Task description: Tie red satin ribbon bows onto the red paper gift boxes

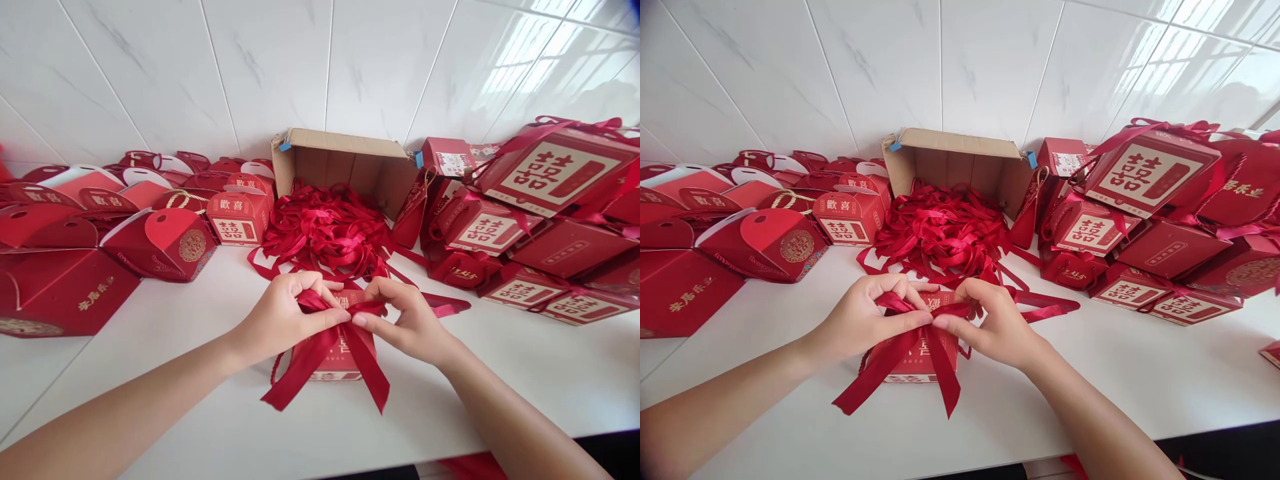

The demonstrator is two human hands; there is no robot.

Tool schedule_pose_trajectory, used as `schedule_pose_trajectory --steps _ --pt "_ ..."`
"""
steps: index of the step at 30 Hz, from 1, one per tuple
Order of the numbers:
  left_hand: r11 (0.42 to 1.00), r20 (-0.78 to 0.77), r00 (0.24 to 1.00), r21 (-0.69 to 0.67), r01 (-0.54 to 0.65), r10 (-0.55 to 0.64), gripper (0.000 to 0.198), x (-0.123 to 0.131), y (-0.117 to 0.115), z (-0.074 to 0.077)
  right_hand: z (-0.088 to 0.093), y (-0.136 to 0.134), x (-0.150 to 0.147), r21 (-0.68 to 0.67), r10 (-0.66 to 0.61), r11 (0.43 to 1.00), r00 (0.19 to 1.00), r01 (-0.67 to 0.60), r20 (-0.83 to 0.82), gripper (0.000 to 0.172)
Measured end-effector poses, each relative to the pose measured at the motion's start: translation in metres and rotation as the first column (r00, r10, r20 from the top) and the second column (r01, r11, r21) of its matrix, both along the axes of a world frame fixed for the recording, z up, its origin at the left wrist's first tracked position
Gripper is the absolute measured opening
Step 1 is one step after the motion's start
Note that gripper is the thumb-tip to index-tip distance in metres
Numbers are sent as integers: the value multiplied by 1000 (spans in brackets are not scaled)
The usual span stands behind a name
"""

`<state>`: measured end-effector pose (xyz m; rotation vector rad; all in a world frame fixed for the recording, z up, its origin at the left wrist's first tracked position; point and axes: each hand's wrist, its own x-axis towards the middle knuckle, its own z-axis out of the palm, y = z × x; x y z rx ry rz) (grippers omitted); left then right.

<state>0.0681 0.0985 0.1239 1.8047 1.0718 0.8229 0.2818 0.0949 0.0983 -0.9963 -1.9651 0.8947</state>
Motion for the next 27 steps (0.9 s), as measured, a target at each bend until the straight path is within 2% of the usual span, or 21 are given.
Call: schedule_pose_trajectory --steps 5,13,18,27 --pt "1000 10 1000 -10 -7 7 22 0 0 1 -2 -1 -4 69 -32 997 999 35 -36 29" --pt "1000 5 1000 -16 5 -4 23 1 2 -1 1 0 2 147 -162 976 987 161 -4 37" --pt "999 31 999 7 31 -32 22 1 2 -3 0 -3 2 201 -221 954 975 222 -29 32" --pt "998 59 997 40 44 -47 23 2 6 -8 1 -6 0 254 -264 930 964 264 -38 32"
